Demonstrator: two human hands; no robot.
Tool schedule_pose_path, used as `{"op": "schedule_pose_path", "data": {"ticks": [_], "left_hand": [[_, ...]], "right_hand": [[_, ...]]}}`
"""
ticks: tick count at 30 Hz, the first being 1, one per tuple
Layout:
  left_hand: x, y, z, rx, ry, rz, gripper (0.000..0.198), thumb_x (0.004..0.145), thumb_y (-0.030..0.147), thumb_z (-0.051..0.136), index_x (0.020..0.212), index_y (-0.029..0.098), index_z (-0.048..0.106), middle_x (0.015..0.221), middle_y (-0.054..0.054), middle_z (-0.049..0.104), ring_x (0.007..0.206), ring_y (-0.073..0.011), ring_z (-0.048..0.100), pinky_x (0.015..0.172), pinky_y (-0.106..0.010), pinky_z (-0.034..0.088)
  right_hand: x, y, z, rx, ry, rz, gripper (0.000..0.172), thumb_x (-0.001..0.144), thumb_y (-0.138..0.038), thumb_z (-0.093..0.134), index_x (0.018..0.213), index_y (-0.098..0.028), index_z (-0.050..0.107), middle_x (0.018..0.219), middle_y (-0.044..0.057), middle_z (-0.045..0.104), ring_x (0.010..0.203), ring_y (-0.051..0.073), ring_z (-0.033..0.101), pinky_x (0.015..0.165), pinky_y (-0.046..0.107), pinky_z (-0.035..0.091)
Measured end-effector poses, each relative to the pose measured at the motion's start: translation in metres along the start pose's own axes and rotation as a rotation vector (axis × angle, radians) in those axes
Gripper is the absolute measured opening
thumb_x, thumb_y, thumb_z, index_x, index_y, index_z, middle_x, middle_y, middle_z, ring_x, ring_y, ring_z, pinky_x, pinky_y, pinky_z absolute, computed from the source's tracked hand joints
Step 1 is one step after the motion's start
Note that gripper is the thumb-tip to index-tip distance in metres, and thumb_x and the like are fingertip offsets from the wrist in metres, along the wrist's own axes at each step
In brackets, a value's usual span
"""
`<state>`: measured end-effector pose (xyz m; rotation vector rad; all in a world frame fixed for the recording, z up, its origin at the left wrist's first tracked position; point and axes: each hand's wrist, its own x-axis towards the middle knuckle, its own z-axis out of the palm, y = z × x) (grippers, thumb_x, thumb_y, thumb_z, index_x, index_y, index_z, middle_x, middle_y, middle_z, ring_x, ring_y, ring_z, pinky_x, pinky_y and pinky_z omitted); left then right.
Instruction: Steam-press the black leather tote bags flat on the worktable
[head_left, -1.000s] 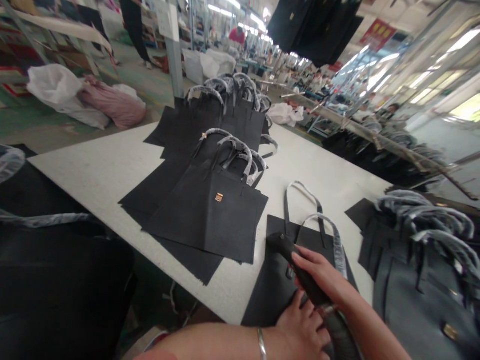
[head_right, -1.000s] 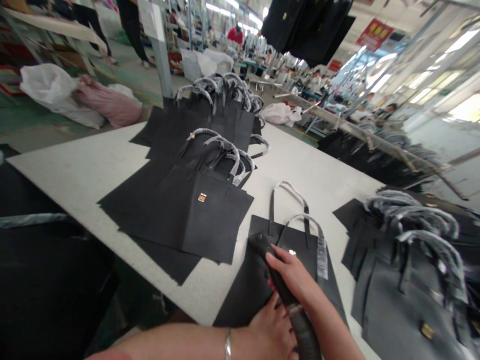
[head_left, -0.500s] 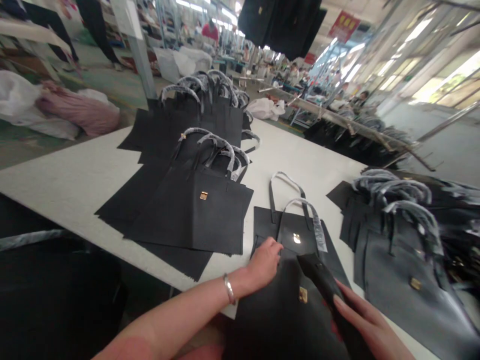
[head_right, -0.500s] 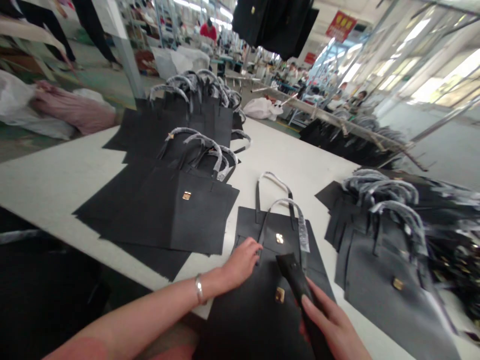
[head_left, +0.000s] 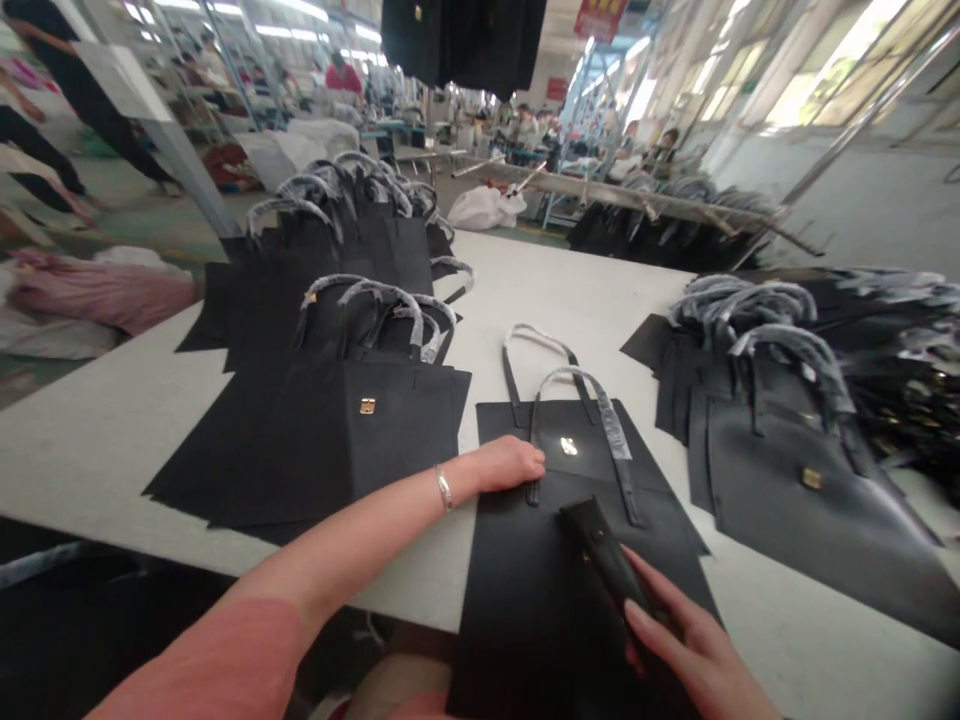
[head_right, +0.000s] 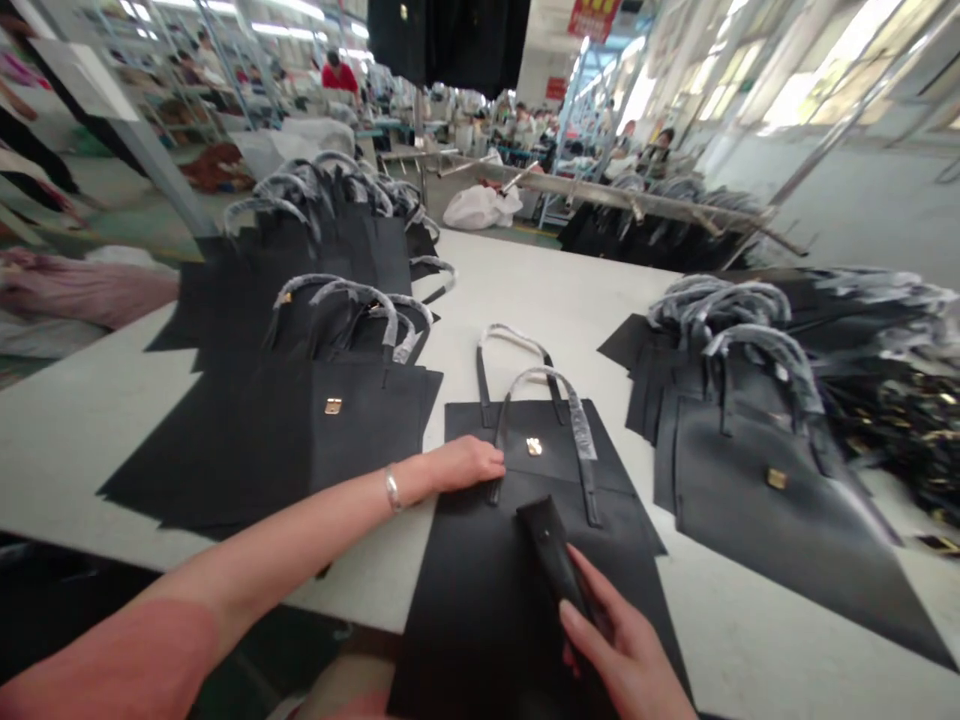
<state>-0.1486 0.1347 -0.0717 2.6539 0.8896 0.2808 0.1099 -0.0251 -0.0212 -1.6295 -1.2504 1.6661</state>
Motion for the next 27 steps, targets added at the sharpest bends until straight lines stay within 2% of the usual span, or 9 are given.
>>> {"op": "schedule_pose_path", "data": {"ticks": [3, 7, 12, 15, 18, 22, 27], "left_hand": [[0.006, 0.001, -0.009, 0.029, -0.095, 0.118, 0.017, 0.083, 0.010, 0.051, 0.071, 0.018, 0.059, 0.074, -0.005, 0.058, 0.068, -0.0153, 0.054, 0.064, -0.027, 0.042], [0.015, 0.001, -0.011, 0.044, -0.181, 0.218, 0.013, 0.081, 0.015, 0.054, 0.068, 0.018, 0.056, 0.071, -0.007, 0.058, 0.064, -0.0164, 0.053, 0.064, -0.030, 0.043], [0.018, -0.005, -0.006, 0.050, -0.231, 0.256, 0.010, 0.084, 0.020, 0.051, 0.077, 0.019, 0.058, 0.085, -0.010, 0.060, 0.073, -0.0177, 0.054, 0.069, -0.031, 0.043], [0.015, -0.008, -0.003, 0.069, -0.219, 0.231, 0.017, 0.089, 0.022, 0.043, 0.087, 0.019, 0.060, 0.092, -0.010, 0.059, 0.082, -0.0192, 0.054, 0.070, -0.030, 0.043], [0.010, -0.008, 0.000, 0.085, -0.165, 0.150, 0.026, 0.093, 0.022, 0.033, 0.096, 0.018, 0.059, 0.095, -0.011, 0.057, 0.085, -0.0197, 0.053, 0.069, -0.030, 0.043], [0.009, -0.001, 0.006, 0.071, -0.049, -0.032, 0.030, 0.095, 0.020, 0.027, 0.104, 0.015, 0.055, 0.101, -0.011, 0.054, 0.089, -0.0191, 0.054, 0.072, -0.029, 0.044], [0.014, 0.015, 0.015, -0.020, 0.153, -0.365, 0.027, 0.095, 0.017, 0.025, 0.106, 0.014, 0.050, 0.108, -0.012, 0.052, 0.088, -0.0185, 0.055, 0.077, -0.031, 0.044]], "right_hand": [[0.000, 0.002, 0.004, -0.001, -0.012, -0.016, 0.082, 0.081, -0.052, 0.062, 0.146, -0.013, 0.031, 0.063, -0.003, 0.062, 0.059, 0.019, 0.057, 0.057, 0.031, 0.044], [0.000, 0.000, 0.010, -0.021, -0.029, -0.034, 0.079, 0.081, -0.050, 0.061, 0.145, -0.011, 0.032, 0.063, -0.002, 0.061, 0.060, 0.019, 0.056, 0.059, 0.031, 0.044], [0.003, 0.002, 0.013, -0.047, -0.017, -0.040, 0.077, 0.081, -0.049, 0.059, 0.144, -0.013, 0.033, 0.070, 0.000, 0.062, 0.062, 0.019, 0.055, 0.060, 0.031, 0.045], [0.004, 0.006, 0.011, -0.071, -0.034, -0.054, 0.072, 0.083, -0.047, 0.059, 0.144, -0.018, 0.035, 0.076, 0.001, 0.065, 0.064, 0.019, 0.055, 0.060, 0.030, 0.045], [0.005, 0.008, 0.010, -0.085, -0.032, -0.057, 0.069, 0.084, -0.046, 0.059, 0.144, -0.020, 0.036, 0.073, -0.001, 0.064, 0.064, 0.019, 0.056, 0.059, 0.029, 0.045], [0.006, 0.011, 0.010, -0.064, -0.013, -0.080, 0.069, 0.084, -0.045, 0.059, 0.144, -0.020, 0.036, 0.075, 0.000, 0.065, 0.064, 0.018, 0.057, 0.060, 0.029, 0.047], [0.006, 0.017, 0.007, -0.031, 0.016, -0.074, 0.071, 0.082, -0.047, 0.060, 0.144, -0.019, 0.038, 0.074, 0.000, 0.066, 0.062, 0.018, 0.058, 0.057, 0.029, 0.048]]}}
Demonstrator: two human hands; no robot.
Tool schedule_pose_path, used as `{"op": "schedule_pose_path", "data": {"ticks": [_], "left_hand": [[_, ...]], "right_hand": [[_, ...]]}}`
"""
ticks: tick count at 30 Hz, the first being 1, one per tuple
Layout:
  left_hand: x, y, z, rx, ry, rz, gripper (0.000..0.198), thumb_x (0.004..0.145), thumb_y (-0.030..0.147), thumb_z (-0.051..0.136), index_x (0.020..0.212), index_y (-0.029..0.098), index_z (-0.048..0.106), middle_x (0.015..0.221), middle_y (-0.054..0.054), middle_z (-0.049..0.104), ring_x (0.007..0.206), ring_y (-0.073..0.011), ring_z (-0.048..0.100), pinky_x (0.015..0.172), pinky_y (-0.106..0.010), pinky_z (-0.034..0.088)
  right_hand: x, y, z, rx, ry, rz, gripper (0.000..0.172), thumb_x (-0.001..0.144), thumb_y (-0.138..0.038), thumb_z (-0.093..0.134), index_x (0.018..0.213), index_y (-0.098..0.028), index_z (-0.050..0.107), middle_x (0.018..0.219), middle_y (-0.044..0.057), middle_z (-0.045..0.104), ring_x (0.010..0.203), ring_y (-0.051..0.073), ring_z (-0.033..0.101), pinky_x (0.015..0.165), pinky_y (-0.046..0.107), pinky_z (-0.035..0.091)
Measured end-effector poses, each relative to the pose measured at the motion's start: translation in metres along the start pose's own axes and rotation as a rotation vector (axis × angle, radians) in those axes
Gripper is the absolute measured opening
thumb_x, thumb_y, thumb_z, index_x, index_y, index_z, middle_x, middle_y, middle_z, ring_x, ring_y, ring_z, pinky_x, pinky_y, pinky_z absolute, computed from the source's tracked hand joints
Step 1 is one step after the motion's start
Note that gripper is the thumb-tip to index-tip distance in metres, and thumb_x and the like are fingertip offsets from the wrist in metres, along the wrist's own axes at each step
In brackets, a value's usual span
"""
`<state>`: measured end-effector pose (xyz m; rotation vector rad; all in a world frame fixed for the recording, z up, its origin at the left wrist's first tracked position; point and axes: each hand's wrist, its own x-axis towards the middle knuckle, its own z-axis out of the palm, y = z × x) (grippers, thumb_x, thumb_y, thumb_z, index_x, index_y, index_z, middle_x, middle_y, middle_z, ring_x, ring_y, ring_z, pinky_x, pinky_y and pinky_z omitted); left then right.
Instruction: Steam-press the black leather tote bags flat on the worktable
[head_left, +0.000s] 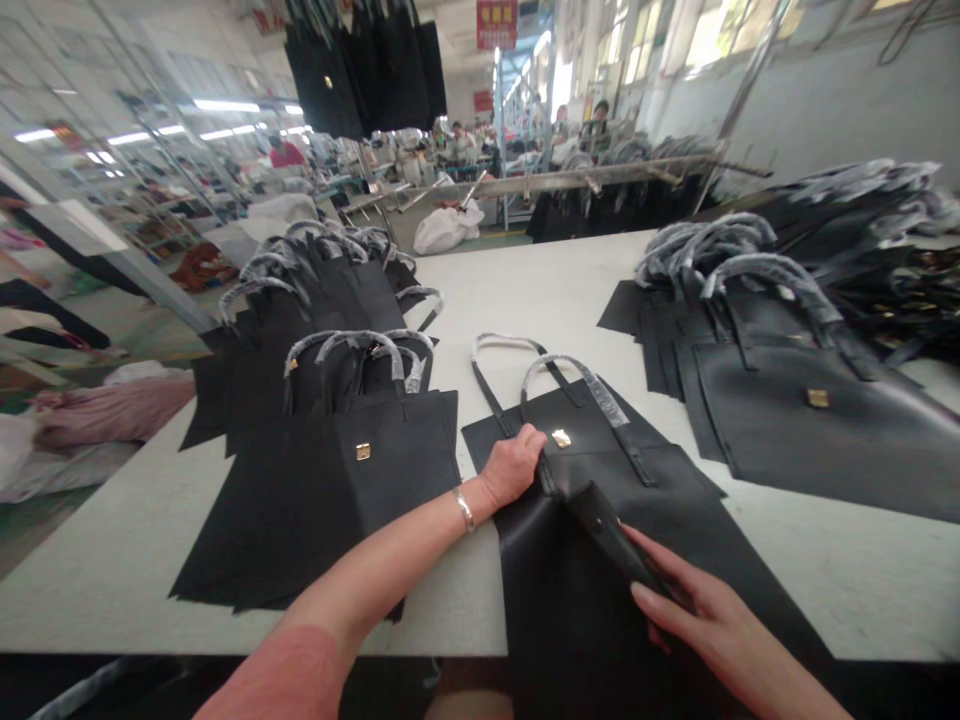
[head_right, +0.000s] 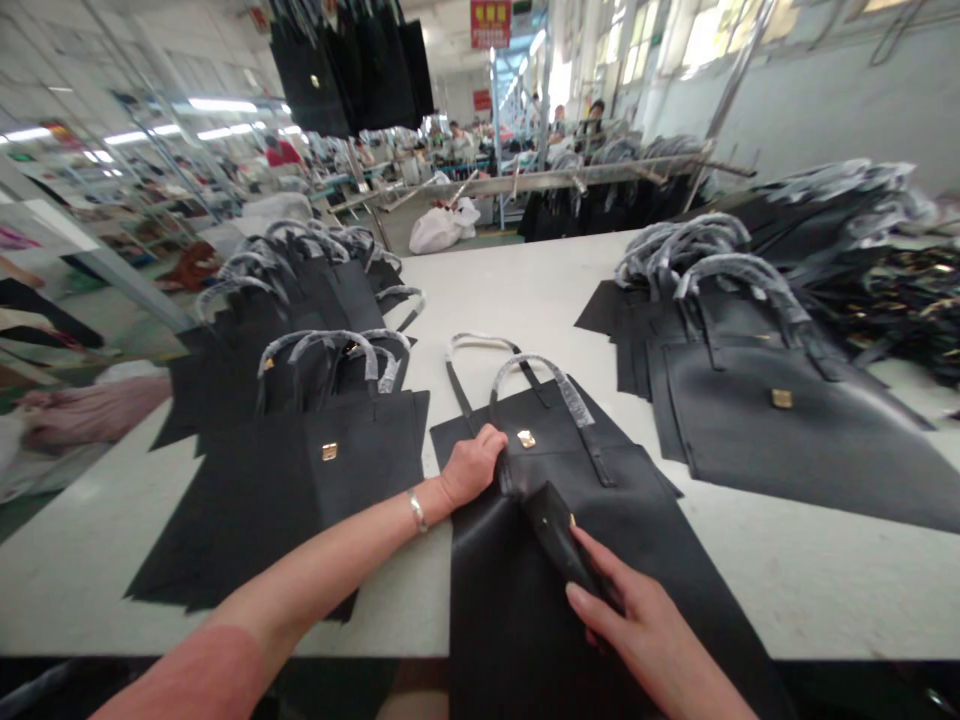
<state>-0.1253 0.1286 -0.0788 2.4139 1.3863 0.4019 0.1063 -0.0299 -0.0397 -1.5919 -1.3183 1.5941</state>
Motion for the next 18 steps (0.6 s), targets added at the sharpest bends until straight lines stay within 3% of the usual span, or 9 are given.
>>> {"op": "schedule_pose_path", "data": {"ticks": [3, 5, 7, 9, 13, 18], "left_hand": [[-0.002, 0.002, -0.003, -0.116, 0.083, -0.197, 0.028, 0.097, 0.023, 0.022, 0.106, 0.015, 0.047, 0.103, -0.010, 0.055, 0.091, -0.0189, 0.056, 0.080, -0.032, 0.044], [-0.005, -0.002, -0.009, -0.218, 0.047, -0.267, 0.023, 0.092, 0.033, 0.040, 0.106, 0.016, 0.047, 0.092, -0.005, 0.059, 0.084, -0.0174, 0.057, 0.077, -0.030, 0.045], [-0.010, -0.008, -0.014, -0.323, -0.030, -0.314, 0.040, 0.074, 0.035, 0.066, 0.105, 0.016, 0.049, 0.086, -0.001, 0.061, 0.076, -0.0162, 0.058, 0.071, -0.027, 0.045], [-0.015, -0.014, -0.018, -0.429, -0.101, -0.358, 0.052, 0.056, 0.026, 0.077, 0.101, 0.015, 0.054, 0.085, -0.001, 0.062, 0.076, -0.0172, 0.059, 0.069, -0.026, 0.045], [-0.025, -0.014, -0.015, -0.701, -0.199, -0.421, 0.034, 0.056, 0.015, 0.072, 0.088, 0.012, 0.062, 0.085, -0.004, 0.065, 0.083, -0.0188, 0.061, 0.072, -0.026, 0.046], [-0.038, 0.001, -0.005, -1.062, -0.239, -0.440, 0.025, 0.062, 0.013, 0.062, 0.087, 0.011, 0.064, 0.083, -0.006, 0.068, 0.067, -0.0140, 0.061, 0.064, -0.025, 0.047]], "right_hand": [[-0.002, 0.002, -0.002, -0.001, 0.009, 0.010, 0.073, 0.081, -0.047, 0.061, 0.144, -0.018, 0.038, 0.069, 0.000, 0.065, 0.061, 0.018, 0.058, 0.056, 0.029, 0.049], [-0.003, 0.001, -0.003, 0.026, 0.024, 0.014, 0.076, 0.081, -0.049, 0.062, 0.144, -0.018, 0.036, 0.065, -0.001, 0.063, 0.059, 0.019, 0.058, 0.054, 0.029, 0.049], [-0.006, -0.005, -0.005, 0.080, 0.042, 0.016, 0.081, 0.078, -0.051, 0.063, 0.145, -0.016, 0.034, 0.064, -0.002, 0.062, 0.058, 0.019, 0.058, 0.053, 0.029, 0.049], [-0.008, -0.012, -0.006, 0.124, 0.046, 0.026, 0.085, 0.076, -0.053, 0.065, 0.146, -0.015, 0.033, 0.062, -0.002, 0.061, 0.058, 0.019, 0.058, 0.053, 0.029, 0.049], [-0.012, -0.024, -0.005, 0.158, -0.043, 0.078, 0.084, 0.077, -0.052, 0.065, 0.146, -0.016, 0.032, 0.059, -0.002, 0.062, 0.055, 0.018, 0.058, 0.051, 0.028, 0.047], [-0.004, -0.033, 0.005, 0.167, -0.142, 0.143, 0.080, 0.078, -0.049, 0.064, 0.144, -0.016, 0.035, 0.055, -0.003, 0.060, 0.050, 0.017, 0.058, 0.046, 0.026, 0.045]]}}
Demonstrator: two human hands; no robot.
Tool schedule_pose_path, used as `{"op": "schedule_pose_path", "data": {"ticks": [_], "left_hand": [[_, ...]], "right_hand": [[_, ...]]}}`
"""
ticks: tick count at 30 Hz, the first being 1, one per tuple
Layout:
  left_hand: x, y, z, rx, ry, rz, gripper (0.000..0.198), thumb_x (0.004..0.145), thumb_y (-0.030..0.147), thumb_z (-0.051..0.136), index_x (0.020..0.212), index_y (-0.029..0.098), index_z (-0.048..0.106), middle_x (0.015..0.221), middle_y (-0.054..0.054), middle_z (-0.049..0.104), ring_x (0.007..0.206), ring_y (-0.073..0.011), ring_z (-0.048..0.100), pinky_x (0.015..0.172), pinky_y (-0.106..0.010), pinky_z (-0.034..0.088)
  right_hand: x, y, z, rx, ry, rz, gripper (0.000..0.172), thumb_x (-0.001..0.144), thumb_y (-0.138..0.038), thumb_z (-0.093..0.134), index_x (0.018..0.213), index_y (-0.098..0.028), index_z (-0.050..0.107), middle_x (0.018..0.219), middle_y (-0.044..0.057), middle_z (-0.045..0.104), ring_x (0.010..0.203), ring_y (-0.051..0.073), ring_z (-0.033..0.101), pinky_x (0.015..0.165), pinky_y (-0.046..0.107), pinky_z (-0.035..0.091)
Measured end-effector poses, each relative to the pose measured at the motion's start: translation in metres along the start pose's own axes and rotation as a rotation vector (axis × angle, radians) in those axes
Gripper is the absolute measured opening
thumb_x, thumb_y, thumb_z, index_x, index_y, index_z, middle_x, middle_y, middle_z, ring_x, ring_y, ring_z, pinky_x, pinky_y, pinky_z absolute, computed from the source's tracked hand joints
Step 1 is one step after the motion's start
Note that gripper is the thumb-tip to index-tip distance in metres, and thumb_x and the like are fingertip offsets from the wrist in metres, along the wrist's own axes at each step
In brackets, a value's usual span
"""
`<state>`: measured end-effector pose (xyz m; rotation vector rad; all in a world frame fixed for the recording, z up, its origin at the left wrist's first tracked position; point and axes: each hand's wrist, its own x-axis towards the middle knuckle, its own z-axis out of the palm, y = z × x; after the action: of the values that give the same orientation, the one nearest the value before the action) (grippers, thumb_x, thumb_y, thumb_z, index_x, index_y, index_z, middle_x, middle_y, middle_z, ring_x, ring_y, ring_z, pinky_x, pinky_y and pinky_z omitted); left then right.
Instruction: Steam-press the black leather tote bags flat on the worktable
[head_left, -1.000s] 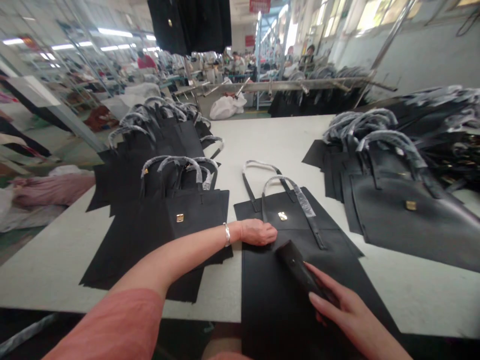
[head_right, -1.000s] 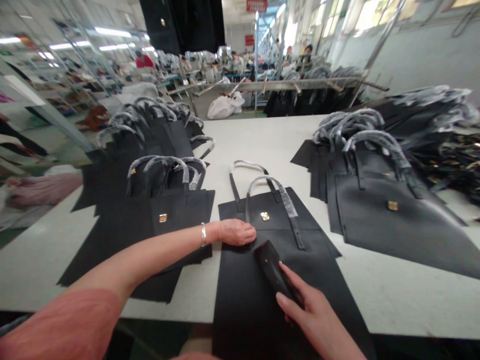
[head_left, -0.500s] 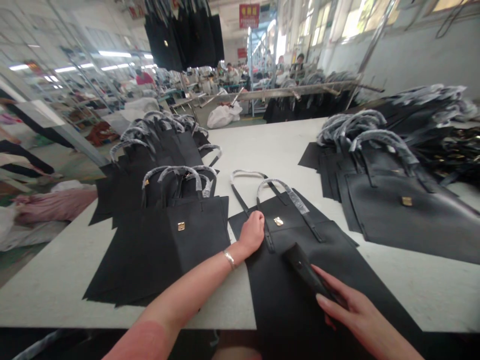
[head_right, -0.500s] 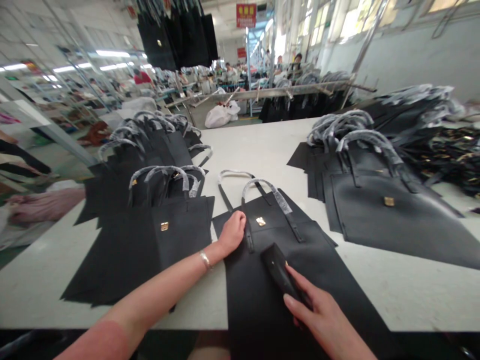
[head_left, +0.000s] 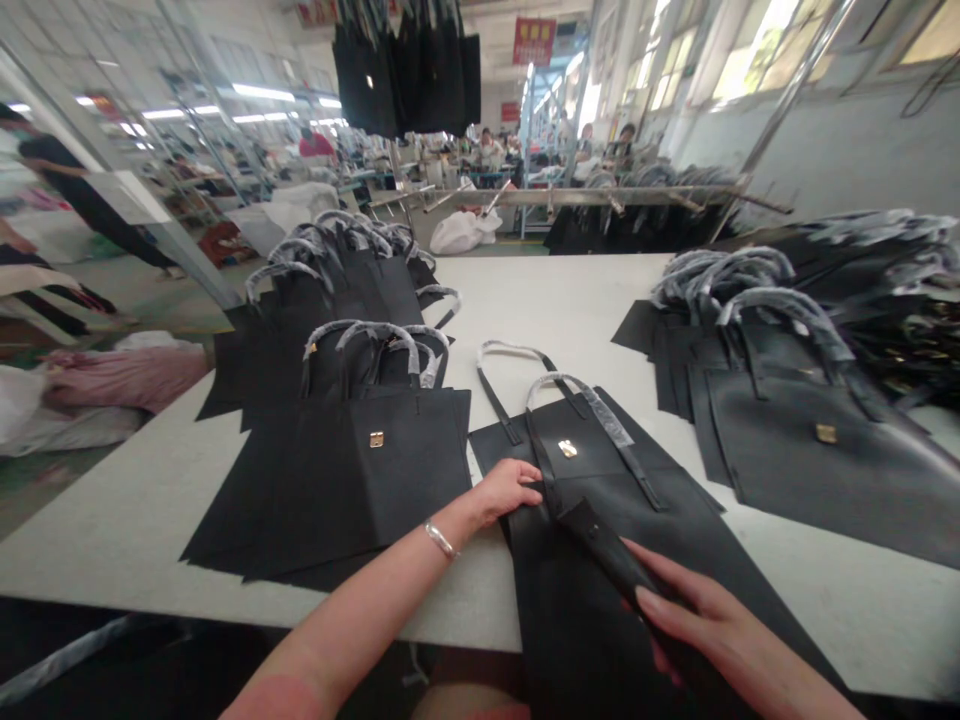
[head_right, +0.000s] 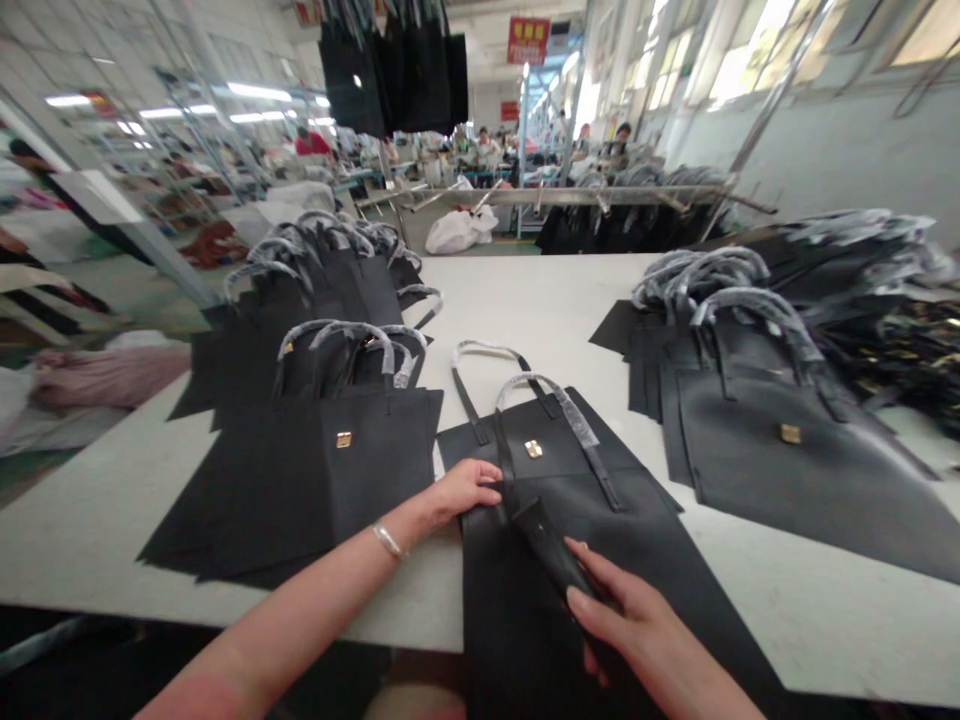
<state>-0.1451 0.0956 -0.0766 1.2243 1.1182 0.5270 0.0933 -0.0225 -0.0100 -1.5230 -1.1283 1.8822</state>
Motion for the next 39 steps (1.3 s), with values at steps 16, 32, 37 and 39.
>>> {"op": "schedule_pose_path", "data": {"ticks": [16, 32, 37, 39], "left_hand": [[-0.004, -0.005, 0.005, -0.331, -0.059, -0.032, 0.042, 0.053, 0.007, 0.052, 0.091, 0.012, 0.068, 0.082, -0.005, 0.069, 0.064, -0.0151, 0.062, 0.061, -0.027, 0.050], [-0.006, -0.003, 0.008, -0.332, -0.071, 0.011, 0.046, 0.053, 0.003, 0.053, 0.095, 0.013, 0.067, 0.088, -0.005, 0.068, 0.077, -0.0155, 0.063, 0.069, -0.025, 0.049], [-0.005, -0.003, 0.007, -0.315, -0.068, -0.011, 0.046, 0.052, 0.003, 0.053, 0.093, 0.014, 0.068, 0.087, -0.004, 0.068, 0.070, -0.0150, 0.062, 0.062, -0.024, 0.048], [-0.005, -0.003, 0.007, -0.319, -0.078, -0.030, 0.045, 0.053, 0.004, 0.053, 0.095, 0.014, 0.067, 0.085, -0.005, 0.068, 0.067, -0.0149, 0.061, 0.059, -0.024, 0.047]], "right_hand": [[0.016, -0.024, 0.008, 0.065, 0.120, -0.038, 0.074, 0.076, -0.047, 0.068, 0.139, -0.018, 0.042, 0.070, 0.001, 0.068, 0.051, 0.015, 0.059, 0.048, 0.024, 0.047], [0.025, -0.033, 0.006, 0.057, 0.045, -0.014, 0.069, 0.077, -0.042, 0.070, 0.136, -0.018, 0.043, 0.084, 0.004, 0.069, 0.050, 0.014, 0.060, 0.045, 0.025, 0.047], [0.032, -0.042, 0.008, 0.069, 0.139, -0.111, 0.066, 0.077, -0.042, 0.070, 0.133, -0.018, 0.047, 0.082, 0.003, 0.069, 0.050, 0.013, 0.060, 0.045, 0.024, 0.048], [0.031, -0.042, 0.004, 0.057, 0.145, -0.118, 0.063, 0.078, -0.043, 0.069, 0.133, -0.019, 0.047, 0.074, 0.001, 0.069, 0.051, 0.013, 0.060, 0.046, 0.022, 0.047]]}}
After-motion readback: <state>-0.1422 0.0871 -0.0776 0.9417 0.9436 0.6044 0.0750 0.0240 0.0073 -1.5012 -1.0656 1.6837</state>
